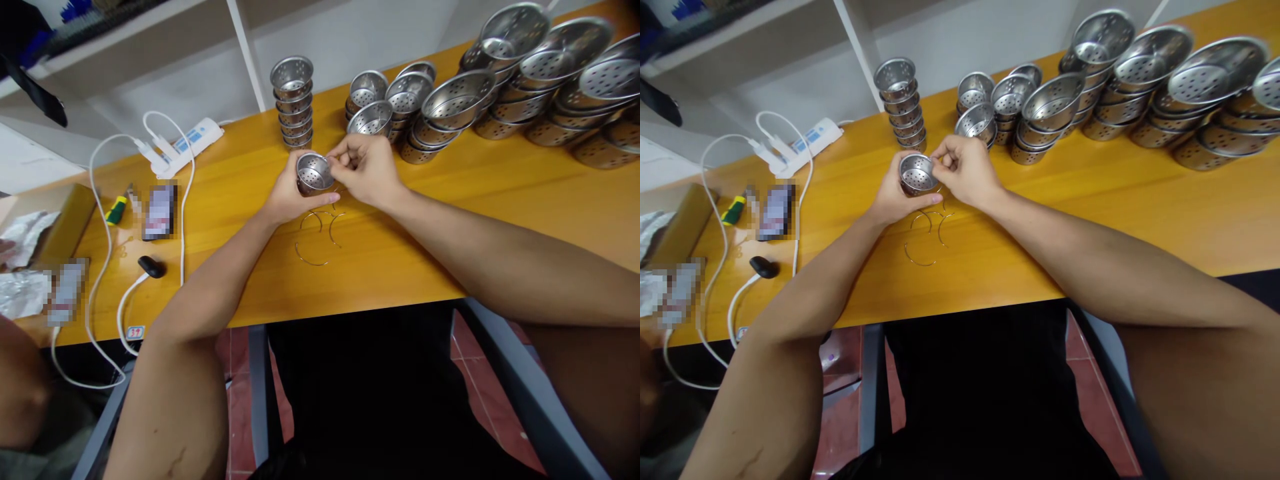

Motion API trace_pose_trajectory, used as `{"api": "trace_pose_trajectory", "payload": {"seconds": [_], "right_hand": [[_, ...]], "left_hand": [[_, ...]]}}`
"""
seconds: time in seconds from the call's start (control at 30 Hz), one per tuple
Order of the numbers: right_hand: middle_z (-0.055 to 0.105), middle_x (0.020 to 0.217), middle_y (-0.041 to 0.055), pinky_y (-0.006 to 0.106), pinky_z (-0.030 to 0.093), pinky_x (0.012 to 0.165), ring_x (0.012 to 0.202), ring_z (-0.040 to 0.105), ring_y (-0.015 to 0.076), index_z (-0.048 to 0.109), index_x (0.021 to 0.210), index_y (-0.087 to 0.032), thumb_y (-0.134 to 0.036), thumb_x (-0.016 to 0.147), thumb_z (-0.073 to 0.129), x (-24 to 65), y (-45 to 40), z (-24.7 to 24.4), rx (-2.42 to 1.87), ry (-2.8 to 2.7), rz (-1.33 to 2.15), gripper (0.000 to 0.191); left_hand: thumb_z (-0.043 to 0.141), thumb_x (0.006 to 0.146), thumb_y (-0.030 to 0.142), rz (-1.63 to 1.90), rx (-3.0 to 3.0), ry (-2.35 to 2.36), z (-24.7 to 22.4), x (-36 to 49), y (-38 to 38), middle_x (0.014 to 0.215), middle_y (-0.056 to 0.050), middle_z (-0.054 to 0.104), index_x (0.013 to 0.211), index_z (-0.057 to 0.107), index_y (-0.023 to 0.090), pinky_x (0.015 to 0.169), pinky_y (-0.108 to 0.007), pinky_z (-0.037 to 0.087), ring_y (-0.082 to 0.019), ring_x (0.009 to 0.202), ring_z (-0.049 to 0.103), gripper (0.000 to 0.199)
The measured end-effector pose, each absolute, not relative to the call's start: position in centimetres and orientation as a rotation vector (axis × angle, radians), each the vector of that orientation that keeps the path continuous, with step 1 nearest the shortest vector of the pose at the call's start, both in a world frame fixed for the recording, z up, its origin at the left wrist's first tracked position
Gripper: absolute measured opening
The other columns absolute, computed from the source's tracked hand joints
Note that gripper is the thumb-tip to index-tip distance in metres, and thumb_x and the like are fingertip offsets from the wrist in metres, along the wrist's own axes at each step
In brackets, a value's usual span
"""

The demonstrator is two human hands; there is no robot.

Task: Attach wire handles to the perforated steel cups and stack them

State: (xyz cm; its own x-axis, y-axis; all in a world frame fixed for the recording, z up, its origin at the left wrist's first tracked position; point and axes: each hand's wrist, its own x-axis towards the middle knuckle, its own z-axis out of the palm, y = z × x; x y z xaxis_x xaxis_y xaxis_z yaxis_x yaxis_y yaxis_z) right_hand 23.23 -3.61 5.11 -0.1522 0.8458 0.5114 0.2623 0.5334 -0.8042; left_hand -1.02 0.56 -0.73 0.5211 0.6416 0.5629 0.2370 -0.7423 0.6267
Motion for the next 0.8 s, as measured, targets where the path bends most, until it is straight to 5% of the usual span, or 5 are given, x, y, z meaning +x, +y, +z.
{"api": "trace_pose_trajectory", "payload": {"seconds": [0.27,0.4,0.57,0.8], "right_hand": [[0.061,0.075,0.0004,0.042,0.062,0.068,0.069,0.057,0.0213,0.08,0.097,-0.03,-0.038,0.099,0.096,23.1,-3.8,5.0,-0.986,-1.696,0.681,0.018],[0.062,0.075,0.0013,0.045,0.063,0.07,0.069,0.057,0.0232,0.08,0.102,-0.031,-0.057,0.103,0.093,23.0,-4.1,5.6,-0.898,-1.682,0.689,0.029],[0.081,0.099,0.0062,0.039,0.057,0.061,0.071,0.064,0.0214,0.082,0.107,-0.03,-0.087,0.098,0.089,23.8,-5.2,8.0,-0.779,-1.776,0.886,0.058],[0.067,0.066,-0.0027,0.034,0.043,0.046,0.051,0.055,0.0167,0.071,0.095,-0.031,-0.098,0.081,0.099,23.9,-5.6,8.6,-0.665,-1.783,1.223,0.074]], "left_hand": [[0.095,0.089,0.091,1.11,2.262,0.735,-0.4,-0.8,-0.1,0.151,-0.013,0.069,0.169,0.045,0.029,0.132,-0.061,0.061,-0.035,0.144,0.076,0.113],[0.091,0.091,0.093,1.09,2.243,0.738,-0.1,-0.9,-0.1,0.149,-0.011,0.073,0.165,0.051,0.029,0.132,-0.058,0.06,-0.034,0.141,0.077,0.106],[0.084,0.096,0.095,1.146,2.181,0.726,0.4,-1.2,0.0,0.138,-0.008,0.078,0.152,0.063,0.028,0.123,-0.052,0.066,-0.027,0.127,0.081,0.089],[0.088,0.094,0.094,1.116,2.17,0.713,0.1,-1.3,0.2,0.142,-0.011,0.078,0.155,0.06,0.027,0.116,-0.048,0.07,-0.027,0.128,0.083,0.095]]}}
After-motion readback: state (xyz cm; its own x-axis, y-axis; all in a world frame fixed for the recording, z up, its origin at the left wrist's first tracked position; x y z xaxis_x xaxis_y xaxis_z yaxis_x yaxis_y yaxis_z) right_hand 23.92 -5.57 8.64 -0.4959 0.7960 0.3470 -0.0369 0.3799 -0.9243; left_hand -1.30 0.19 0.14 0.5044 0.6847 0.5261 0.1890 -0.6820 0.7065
